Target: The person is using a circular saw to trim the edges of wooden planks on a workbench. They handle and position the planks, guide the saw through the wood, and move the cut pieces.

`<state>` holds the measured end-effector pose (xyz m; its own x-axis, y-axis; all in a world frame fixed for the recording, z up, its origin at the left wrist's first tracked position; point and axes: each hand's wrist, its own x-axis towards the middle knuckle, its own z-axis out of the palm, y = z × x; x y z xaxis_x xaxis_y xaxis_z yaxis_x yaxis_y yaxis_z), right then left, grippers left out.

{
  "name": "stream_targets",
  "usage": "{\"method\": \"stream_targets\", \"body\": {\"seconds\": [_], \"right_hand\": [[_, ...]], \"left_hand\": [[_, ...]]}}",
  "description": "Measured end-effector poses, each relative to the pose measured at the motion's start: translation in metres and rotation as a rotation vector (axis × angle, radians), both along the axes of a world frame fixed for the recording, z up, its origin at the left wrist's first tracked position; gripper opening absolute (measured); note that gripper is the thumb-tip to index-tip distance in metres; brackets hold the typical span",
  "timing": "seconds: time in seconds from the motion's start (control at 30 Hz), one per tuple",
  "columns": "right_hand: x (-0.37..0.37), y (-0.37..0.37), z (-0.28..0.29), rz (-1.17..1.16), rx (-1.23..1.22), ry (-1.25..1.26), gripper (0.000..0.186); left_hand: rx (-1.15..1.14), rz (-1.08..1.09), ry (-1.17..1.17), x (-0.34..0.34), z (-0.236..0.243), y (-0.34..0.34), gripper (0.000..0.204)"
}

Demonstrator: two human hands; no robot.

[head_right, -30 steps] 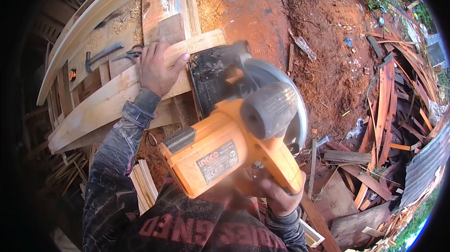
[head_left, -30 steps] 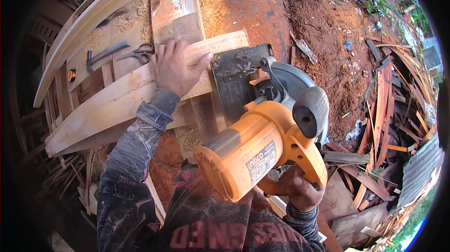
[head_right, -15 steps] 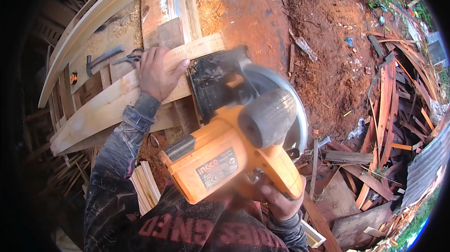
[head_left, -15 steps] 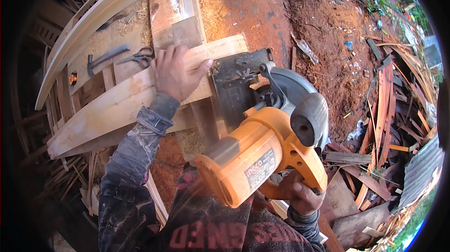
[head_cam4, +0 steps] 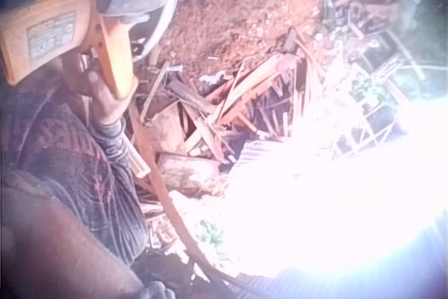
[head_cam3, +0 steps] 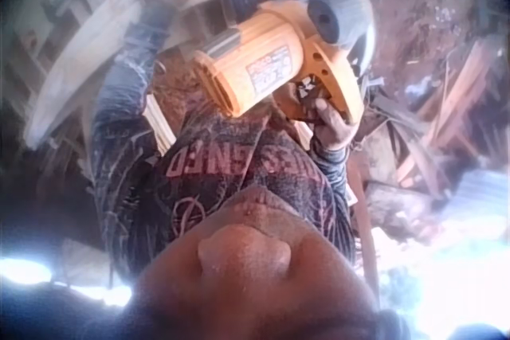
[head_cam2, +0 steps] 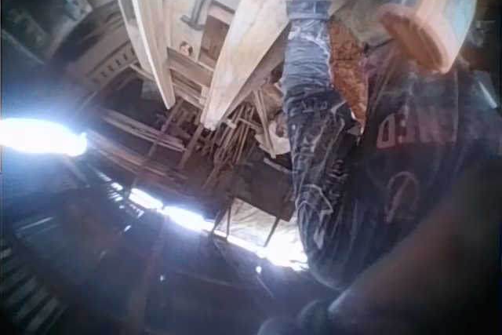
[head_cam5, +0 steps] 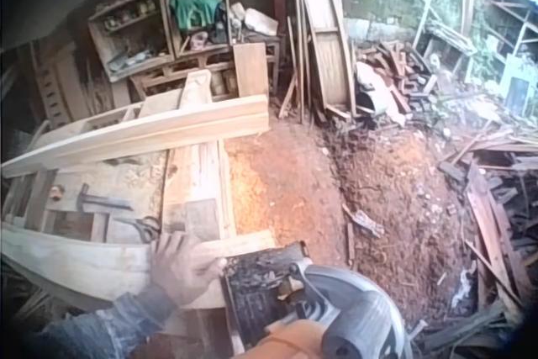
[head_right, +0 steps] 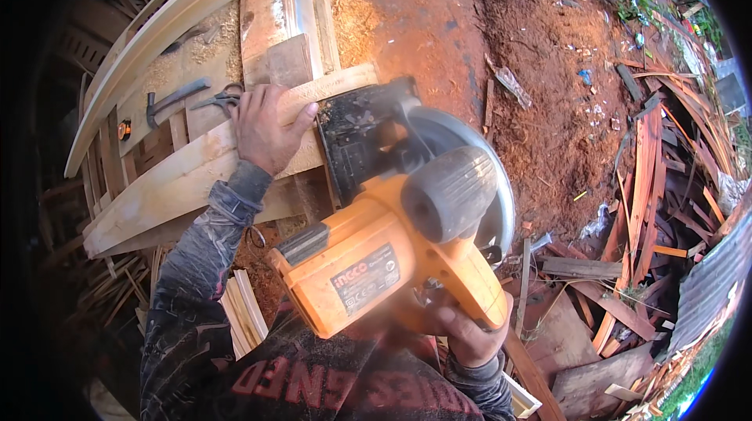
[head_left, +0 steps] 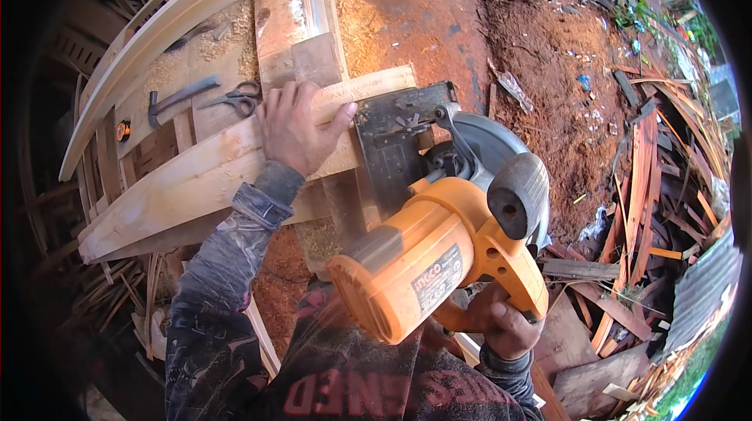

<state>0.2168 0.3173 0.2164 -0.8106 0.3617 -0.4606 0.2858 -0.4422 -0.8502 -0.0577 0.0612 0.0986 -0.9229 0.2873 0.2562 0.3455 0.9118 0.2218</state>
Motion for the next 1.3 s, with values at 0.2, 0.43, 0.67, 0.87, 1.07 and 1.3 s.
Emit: {"method": "stream_targets", "body": {"seconds": [0.2,0.43,0.67,0.87,1.07,1.3], "right_hand": [[-0.011,0.0,0.007,0.012,-0.013,-0.013,0.04],[-0.018,0.0,0.006,0.015,-0.058,-0.009,0.032],[-0.03,-0.003,0.003,0.049,0.046,0.026,0.03],[-0.035,-0.002,0.005,0.014,-0.061,0.058,0.035],[-0.043,-0.004,0.006,-0.005,-0.077,0.04,0.038],[-0.052,-0.005,0.007,-0.02,-0.077,0.032,0.039]], "left_hand": [[0.01,0.003,-0.051,0.0,0.003,-0.002,0.037],[0.052,-0.014,0.032,-0.001,-0.005,-0.004,0.017],[0.029,-0.005,-0.004,-0.001,-0.005,-0.005,0.017],[0.036,0.005,-0.014,-0.001,-0.001,-0.003,0.018],[0.034,0.003,-0.018,-0.001,-0.003,-0.003,0.019],[0.037,0.013,-0.015,-0.002,-0.002,-0.002,0.021]]}}
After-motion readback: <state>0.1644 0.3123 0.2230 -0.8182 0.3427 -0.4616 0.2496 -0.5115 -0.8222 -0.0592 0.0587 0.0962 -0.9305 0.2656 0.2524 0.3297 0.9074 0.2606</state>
